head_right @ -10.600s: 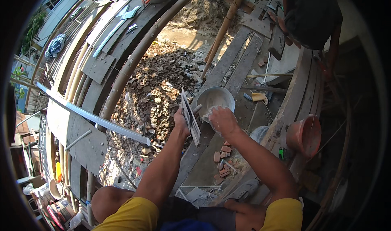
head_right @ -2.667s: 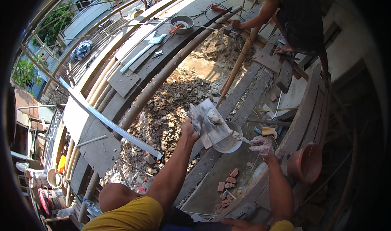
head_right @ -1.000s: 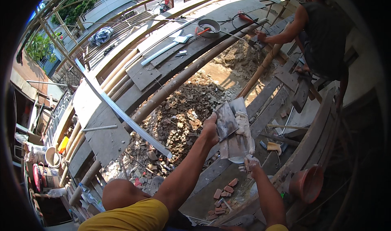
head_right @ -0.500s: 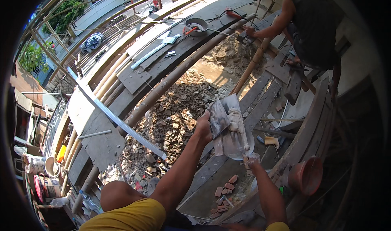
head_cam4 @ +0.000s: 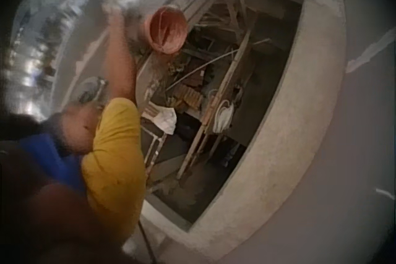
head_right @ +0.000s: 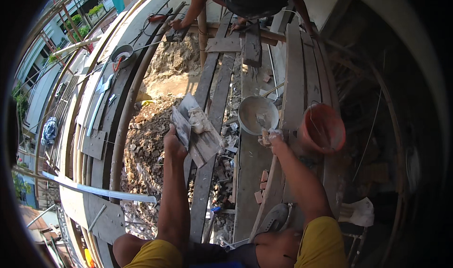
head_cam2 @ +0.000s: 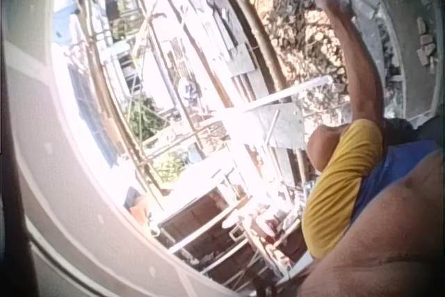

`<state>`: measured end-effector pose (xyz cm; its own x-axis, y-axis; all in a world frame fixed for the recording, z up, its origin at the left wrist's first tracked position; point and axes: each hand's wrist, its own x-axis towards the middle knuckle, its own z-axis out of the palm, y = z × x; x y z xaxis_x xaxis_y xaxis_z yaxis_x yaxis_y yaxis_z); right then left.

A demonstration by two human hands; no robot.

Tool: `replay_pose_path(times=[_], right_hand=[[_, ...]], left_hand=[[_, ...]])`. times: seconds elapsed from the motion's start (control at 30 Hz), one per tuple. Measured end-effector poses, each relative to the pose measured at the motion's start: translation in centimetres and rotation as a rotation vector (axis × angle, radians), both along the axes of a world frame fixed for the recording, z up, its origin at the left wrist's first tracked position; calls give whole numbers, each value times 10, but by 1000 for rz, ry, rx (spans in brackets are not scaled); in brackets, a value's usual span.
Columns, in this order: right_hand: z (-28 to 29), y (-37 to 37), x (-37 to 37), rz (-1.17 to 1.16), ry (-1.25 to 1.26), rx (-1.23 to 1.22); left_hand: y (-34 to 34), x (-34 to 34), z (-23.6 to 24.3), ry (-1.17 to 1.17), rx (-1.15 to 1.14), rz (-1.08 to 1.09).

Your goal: Mixing plaster compound in a bowl and applying it to a ceiling seam using a trowel.

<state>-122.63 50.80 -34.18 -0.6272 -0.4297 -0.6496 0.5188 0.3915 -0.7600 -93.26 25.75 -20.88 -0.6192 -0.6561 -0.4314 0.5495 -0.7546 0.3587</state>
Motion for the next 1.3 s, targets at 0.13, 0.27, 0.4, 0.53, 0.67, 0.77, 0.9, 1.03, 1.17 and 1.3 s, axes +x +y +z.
replay_pose_path(times=[0.13, 0.27, 0.4, 0.53, 0.67, 0.77, 0.9, 1.03, 1.17, 1.3], right_hand=[[43, -23, -6, -320, -90, -227], [7, -22, -68, -623, -148, -353], [-50, -47, -104, -899, -99, -321], [-103, -7, -176, -1074, 34, -423], [-81, -55, -120, -1225, -106, -548], [-25, -56, -64, -1152, -128, -385], [6, -36, 17, -385, -56, -345], [22, -14, 104, 416, -64, -696], [89, -5, 143, 721, 259, -788], [71, 4, 145, 805, 144, -720]], left_hand=[[1, 0, -23, 29, -58, 9], [26, -10, -28, 54, -47, -18], [39, 10, -35, -60, -55, -20], [60, 6, -48, -60, -12, -32], [65, 18, -32, -202, -27, 44], [71, 10, -21, -244, -52, 40], [70, -16, -27, -251, -39, 64], [72, -48, -18, -349, -35, 135], [83, -71, 6, -283, -67, 154], [106, -107, 11, -318, -18, 197]])
